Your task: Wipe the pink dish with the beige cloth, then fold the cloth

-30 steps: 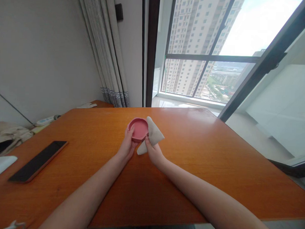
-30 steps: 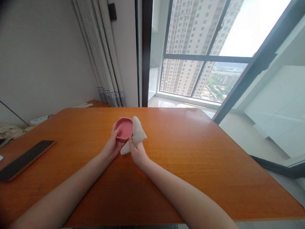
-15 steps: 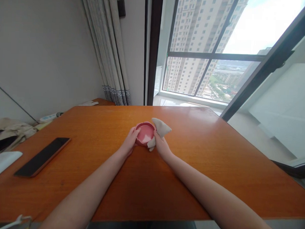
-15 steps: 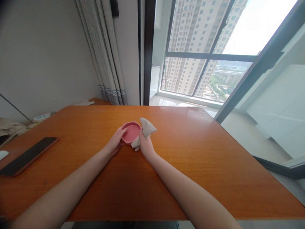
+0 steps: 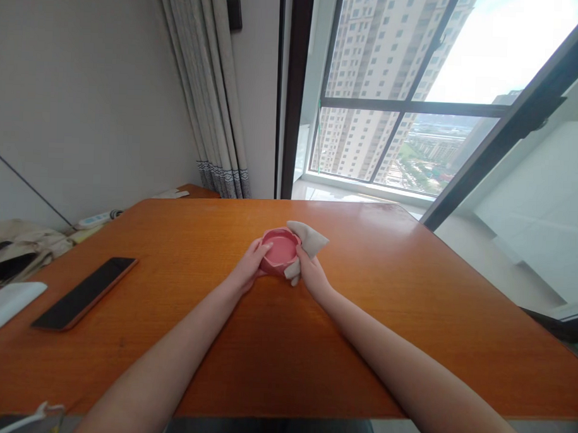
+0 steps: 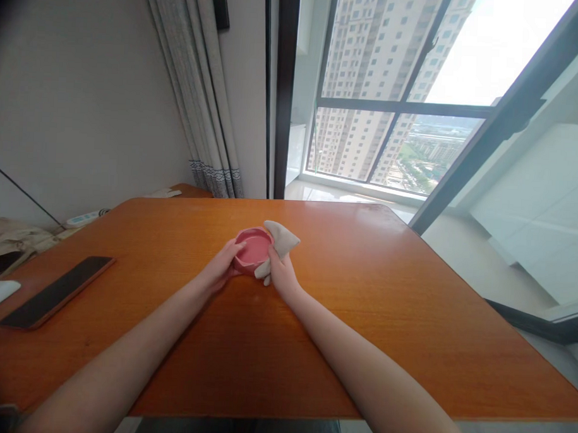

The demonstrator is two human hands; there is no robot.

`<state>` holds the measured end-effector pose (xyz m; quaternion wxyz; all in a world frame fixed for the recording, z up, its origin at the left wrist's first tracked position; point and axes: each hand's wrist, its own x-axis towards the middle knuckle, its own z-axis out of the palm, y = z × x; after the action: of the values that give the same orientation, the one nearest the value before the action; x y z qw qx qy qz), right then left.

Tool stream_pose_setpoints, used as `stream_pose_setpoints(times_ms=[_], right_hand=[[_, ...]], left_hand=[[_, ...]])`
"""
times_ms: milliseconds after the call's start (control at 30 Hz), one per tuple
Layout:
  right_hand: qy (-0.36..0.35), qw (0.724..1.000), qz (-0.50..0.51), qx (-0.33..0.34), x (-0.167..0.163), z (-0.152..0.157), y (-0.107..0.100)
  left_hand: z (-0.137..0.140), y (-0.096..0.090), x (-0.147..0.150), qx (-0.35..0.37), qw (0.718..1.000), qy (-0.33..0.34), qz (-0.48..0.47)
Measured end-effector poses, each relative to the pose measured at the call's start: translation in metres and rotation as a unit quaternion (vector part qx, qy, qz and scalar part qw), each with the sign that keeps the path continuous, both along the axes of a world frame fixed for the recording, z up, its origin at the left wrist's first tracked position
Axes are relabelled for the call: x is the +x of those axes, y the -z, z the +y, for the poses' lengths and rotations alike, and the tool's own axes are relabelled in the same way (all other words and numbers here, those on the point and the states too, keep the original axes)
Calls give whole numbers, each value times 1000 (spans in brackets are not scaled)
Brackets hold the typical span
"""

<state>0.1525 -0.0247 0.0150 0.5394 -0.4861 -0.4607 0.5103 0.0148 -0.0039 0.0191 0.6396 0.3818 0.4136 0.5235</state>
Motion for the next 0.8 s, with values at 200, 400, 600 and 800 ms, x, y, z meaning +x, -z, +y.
stream_pose_setpoints(times_ms=[200, 400, 600, 800], right_hand=[[50, 998, 3, 32, -7, -5, 7], [42, 999, -8, 18, 7, 2, 3], [-13, 999, -11, 46, -4, -1, 3], [54, 997, -38, 45, 8, 2, 0]], left_hand=[[-7, 1, 10, 42, 999, -13, 20], [3, 5, 2, 36, 997, -4, 74], [5, 14, 1, 114, 987, -93, 57], [0, 5, 2, 96, 992, -29, 74]])
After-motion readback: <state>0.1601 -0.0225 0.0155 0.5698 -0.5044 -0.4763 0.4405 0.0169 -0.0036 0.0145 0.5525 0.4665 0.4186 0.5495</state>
